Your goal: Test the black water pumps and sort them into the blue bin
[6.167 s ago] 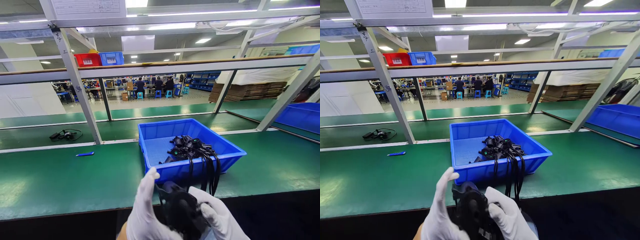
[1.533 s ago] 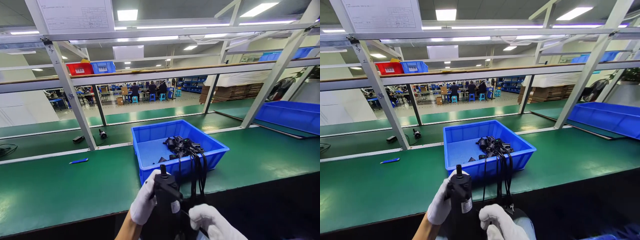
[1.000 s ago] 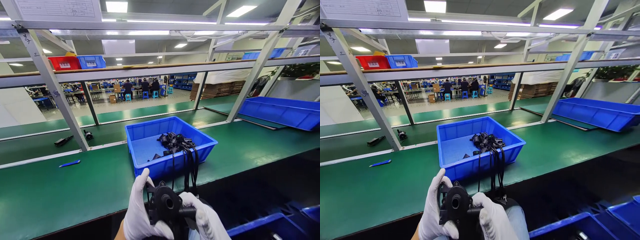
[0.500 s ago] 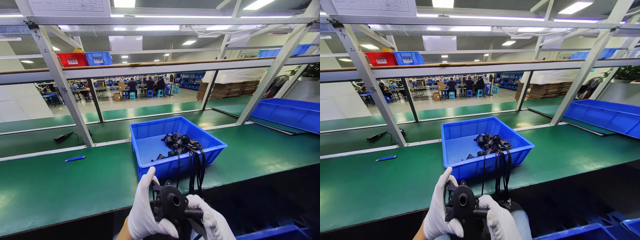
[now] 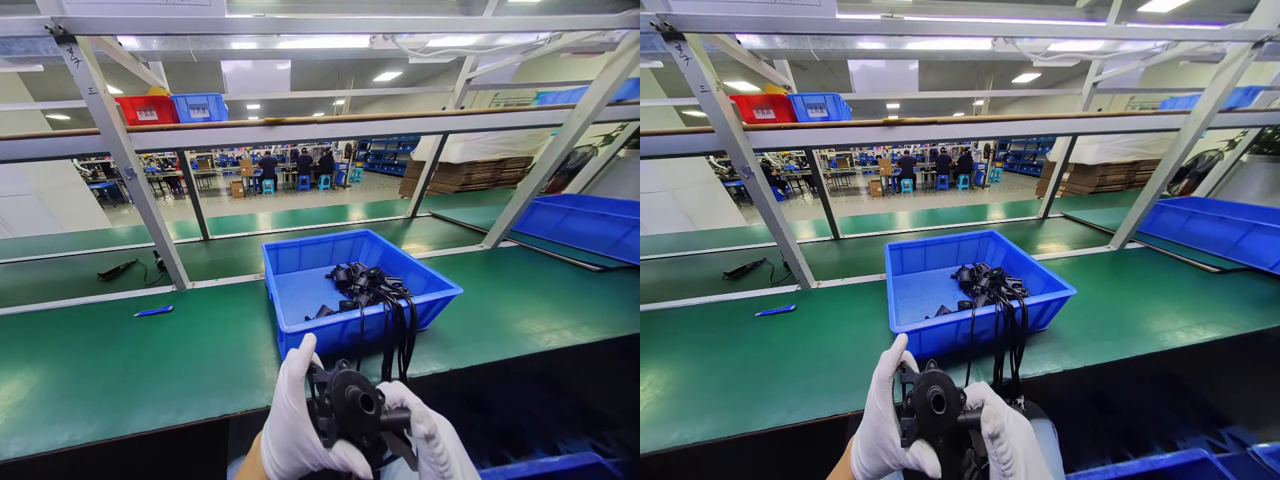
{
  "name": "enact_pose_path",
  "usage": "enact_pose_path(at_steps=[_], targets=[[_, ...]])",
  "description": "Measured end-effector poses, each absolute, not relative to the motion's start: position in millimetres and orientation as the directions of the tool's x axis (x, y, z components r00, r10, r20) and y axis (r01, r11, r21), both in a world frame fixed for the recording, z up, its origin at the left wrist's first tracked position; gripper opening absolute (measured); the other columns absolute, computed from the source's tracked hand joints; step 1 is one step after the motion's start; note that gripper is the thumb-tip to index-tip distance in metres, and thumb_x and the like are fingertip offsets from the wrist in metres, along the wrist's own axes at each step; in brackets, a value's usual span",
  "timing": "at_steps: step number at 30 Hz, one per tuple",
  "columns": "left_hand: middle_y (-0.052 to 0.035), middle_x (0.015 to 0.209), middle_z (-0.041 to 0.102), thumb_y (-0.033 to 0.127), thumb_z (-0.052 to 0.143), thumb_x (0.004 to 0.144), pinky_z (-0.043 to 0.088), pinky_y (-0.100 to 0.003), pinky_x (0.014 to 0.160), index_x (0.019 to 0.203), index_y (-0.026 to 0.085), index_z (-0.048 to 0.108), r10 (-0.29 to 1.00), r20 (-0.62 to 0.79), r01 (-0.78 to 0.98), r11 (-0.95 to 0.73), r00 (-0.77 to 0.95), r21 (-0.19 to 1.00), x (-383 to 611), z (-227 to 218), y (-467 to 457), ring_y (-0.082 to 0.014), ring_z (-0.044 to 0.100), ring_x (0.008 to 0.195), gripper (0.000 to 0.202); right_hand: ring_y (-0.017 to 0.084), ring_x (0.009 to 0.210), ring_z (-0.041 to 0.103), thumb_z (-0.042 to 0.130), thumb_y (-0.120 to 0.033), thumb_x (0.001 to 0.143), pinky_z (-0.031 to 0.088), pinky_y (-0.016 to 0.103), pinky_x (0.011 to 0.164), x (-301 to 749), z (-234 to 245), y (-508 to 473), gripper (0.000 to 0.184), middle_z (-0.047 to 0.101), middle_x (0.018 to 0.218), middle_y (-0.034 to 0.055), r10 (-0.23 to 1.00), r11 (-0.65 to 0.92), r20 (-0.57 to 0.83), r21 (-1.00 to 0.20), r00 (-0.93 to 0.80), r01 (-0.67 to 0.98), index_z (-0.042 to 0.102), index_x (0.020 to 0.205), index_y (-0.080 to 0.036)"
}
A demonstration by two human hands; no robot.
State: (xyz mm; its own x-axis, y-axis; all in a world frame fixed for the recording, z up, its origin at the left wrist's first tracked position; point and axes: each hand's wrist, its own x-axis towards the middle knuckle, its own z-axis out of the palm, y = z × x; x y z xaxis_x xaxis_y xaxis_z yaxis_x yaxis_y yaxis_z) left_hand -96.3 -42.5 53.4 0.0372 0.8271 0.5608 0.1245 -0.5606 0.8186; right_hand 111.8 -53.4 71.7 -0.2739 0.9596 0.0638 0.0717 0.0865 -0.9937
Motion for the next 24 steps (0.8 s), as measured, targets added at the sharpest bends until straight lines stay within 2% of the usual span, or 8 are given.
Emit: enact_pose_path(at_steps=[5, 8, 12, 14, 17, 20, 22, 24], targets=[[-0.0090, 0.111, 0.057, 0.085, 0.075, 0.064, 0.045, -0.040, 0.090, 0.161, 0.024, 0.029, 0.822, 0.569, 0.109, -0.569, 0.040, 0.815, -98.4, 47.8, -38.0, -0.0256, 0.057, 0.091, 0.123, 0.022, 0.080, 0.066, 0.040, -0.088, 0.091, 0.059, 0.027, 0.072, 109.1, 74.5, -52.7, 0.072, 0.068, 0.086, 0.0068, 0.958, 0.092, 0.072, -0.994, -0.279, 0.060, 0.068, 0.089, -0.022], [-0.0098, 0.114, 0.057, 0.083, 0.077, 0.064, 0.045, -0.040, 0.092, 0.161, 0.023, 0.031, 0.830, 0.556, 0.114, -0.555, 0.026, 0.824, -97.2, 50.2, -38.2, -0.0259, 0.057, 0.092, 0.123, 0.022, 0.082, 0.065, 0.039, -0.082, 0.096, 0.058, 0.028, 0.077, 105.8, 81.5, -50.2, 0.066, 0.067, 0.087, 0.0066, 0.963, 0.110, 0.077, -0.987, -0.260, 0.115, 0.065, 0.089, -0.022], [-0.0080, 0.112, 0.060, 0.067, 0.095, 0.052, 0.046, -0.039, 0.095, 0.159, 0.025, 0.039, 0.830, 0.558, 0.090, -0.556, 0.007, 0.826, -98.2, 56.1, -42.3, -0.0258, 0.058, 0.093, 0.128, 0.016, 0.065, 0.057, 0.050, -0.082, 0.092, 0.052, 0.020, 0.060, 107.0, 90.3, -42.5, 0.066, 0.061, 0.071, 0.0027, 0.976, 0.134, 0.080, -0.954, -0.203, 0.269, 0.063, 0.075, -0.020], [-0.0097, 0.121, 0.061, 0.062, 0.100, 0.044, 0.043, -0.041, 0.106, 0.159, 0.027, 0.040, 0.827, 0.561, 0.031, -0.562, 0.023, 0.827, -103.3, 57.3, -43.4, -0.0293, 0.060, 0.104, 0.134, 0.014, 0.062, 0.056, 0.051, -0.082, 0.091, 0.050, 0.019, 0.056, 110.9, 92.7, -37.7, 0.067, 0.058, 0.067, 0.0020, 0.961, 0.211, 0.150, -0.941, -0.232, 0.263, 0.065, 0.071, -0.019], [-0.0138, 0.141, 0.057, 0.077, 0.087, 0.057, 0.031, -0.049, 0.122, 0.156, 0.028, 0.044, 0.822, 0.565, -0.099, -0.569, -0.068, 0.816, -114.8, 54.8, -41.7, -0.0376, 0.054, 0.131, 0.119, 0.016, 0.066, 0.060, 0.054, -0.078, 0.093, 0.053, 0.021, 0.062, 119.5, 93.3, -31.0, 0.064, 0.059, 0.071, 0.0028, 0.894, 0.392, 0.323, -0.901, -0.311, 0.188, 0.071, 0.074, -0.020], [-0.0134, 0.146, 0.055, 0.083, 0.063, 0.080, 0.032, -0.051, 0.122, 0.153, 0.029, 0.049, 0.804, 0.545, -0.127, -0.583, -0.238, 0.803, -120.9, 46.9, -40.8, -0.0367, 0.053, 0.135, 0.092, 0.018, 0.070, 0.065, 0.057, -0.076, 0.093, 0.057, 0.025, 0.065, 124.6, 91.8, -27.3, 0.058, 0.063, 0.074, 0.0044, 0.847, 0.471, 0.407, -0.873, -0.342, 0.127, 0.076, 0.078, -0.023], [-0.0137, 0.148, 0.054, 0.085, 0.061, 0.079, 0.032, -0.050, 0.122, 0.154, 0.029, 0.048, 0.789, 0.569, -0.045, -0.593, -0.233, 0.804, -116.4, 42.0, -44.4, -0.0364, 0.053, 0.134, 0.094, 0.018, 0.066, 0.064, 0.055, -0.078, 0.092, 0.056, 0.025, 0.062, 121.3, 91.5, -27.3, 0.062, 0.062, 0.070, 0.0045, 0.871, 0.426, 0.372, -0.897, -0.321, 0.117, 0.075, 0.073, -0.022], [-0.0148, 0.149, 0.052, 0.085, 0.072, 0.070, 0.029, -0.049, 0.124, 0.154, 0.026, 0.048, 0.826, 0.537, 0.006, -0.544, -0.174, 0.839, -105.7, 41.9, -50.4, -0.0373, 0.053, 0.133, 0.105, 0.017, 0.059, 0.059, 0.056, -0.083, 0.088, 0.053, 0.024, 0.056, 112.3, 93.4, -28.8, 0.068, 0.059, 0.064, 0.0041, 0.915, 0.358, 0.313, -0.920, -0.253, 0.157, 0.069, 0.066, -0.020]])
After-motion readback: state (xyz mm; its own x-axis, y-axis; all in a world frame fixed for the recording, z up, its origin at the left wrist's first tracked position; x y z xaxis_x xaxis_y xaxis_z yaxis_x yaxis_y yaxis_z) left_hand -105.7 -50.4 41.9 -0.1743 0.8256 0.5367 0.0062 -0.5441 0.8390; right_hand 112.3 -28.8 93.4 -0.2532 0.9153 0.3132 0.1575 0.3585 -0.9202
